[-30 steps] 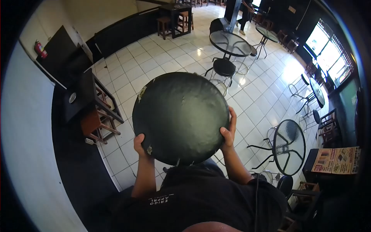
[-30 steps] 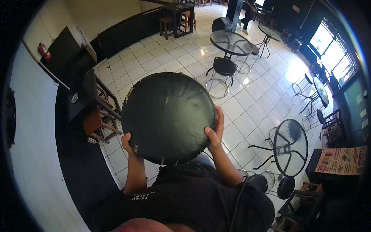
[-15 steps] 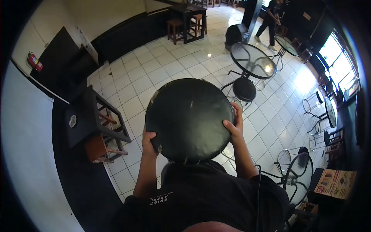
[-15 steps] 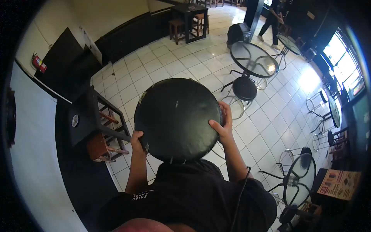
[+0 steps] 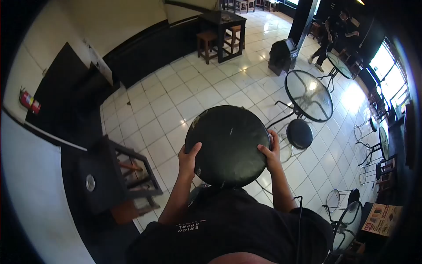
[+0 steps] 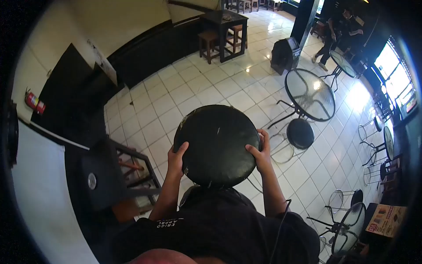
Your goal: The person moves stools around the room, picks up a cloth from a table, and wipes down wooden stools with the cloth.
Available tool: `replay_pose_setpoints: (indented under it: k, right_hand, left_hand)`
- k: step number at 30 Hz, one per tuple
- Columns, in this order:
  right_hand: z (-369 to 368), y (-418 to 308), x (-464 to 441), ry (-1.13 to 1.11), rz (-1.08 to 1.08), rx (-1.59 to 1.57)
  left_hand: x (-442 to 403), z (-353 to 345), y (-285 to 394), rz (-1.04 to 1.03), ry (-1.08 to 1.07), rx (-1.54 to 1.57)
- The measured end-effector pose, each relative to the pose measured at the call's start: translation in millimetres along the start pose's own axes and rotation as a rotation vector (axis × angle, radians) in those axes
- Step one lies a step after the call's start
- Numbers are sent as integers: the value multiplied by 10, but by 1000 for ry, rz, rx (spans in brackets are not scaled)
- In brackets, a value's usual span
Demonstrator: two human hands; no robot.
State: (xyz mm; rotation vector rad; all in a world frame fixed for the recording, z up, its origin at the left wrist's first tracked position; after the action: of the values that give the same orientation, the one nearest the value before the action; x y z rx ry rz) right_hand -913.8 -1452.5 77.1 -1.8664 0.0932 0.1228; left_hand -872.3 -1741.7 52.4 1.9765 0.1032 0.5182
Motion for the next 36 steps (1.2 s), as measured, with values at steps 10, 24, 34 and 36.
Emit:
replay_pose_setpoints:
  k: [10, 24, 34, 36]
  right_hand:
    - [135, 311, -1007, 356, 27, 98]
    - [1108, 690, -3330, 610, -97, 238]
    - [1718, 1736, -4332, 802, -190, 499]
    - [1889, 2020, -4562, 892, -195, 551]
  left_hand:
    - [-1774, -862, 261, 52, -252, -198]
    - [-4020, -2545, -58, 97, -349, -317]
    - [-5767, -3220, -862, -25, -567, -558]
    - [-6171, -3467, -1024, -46, -617, -575]
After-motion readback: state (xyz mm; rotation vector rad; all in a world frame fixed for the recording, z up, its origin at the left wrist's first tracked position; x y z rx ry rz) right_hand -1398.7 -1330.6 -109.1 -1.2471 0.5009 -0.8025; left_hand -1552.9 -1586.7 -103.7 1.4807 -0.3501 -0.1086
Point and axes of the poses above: each hand's wrist, its own x-axis away from the middle knuckle, its own z-axis out of the back of the hand, y = z × x, the point moved 4 cm from there along -x, towards the middle knuckle, and after that the axes turned 4 degrees about z, right-handed, at the moved point
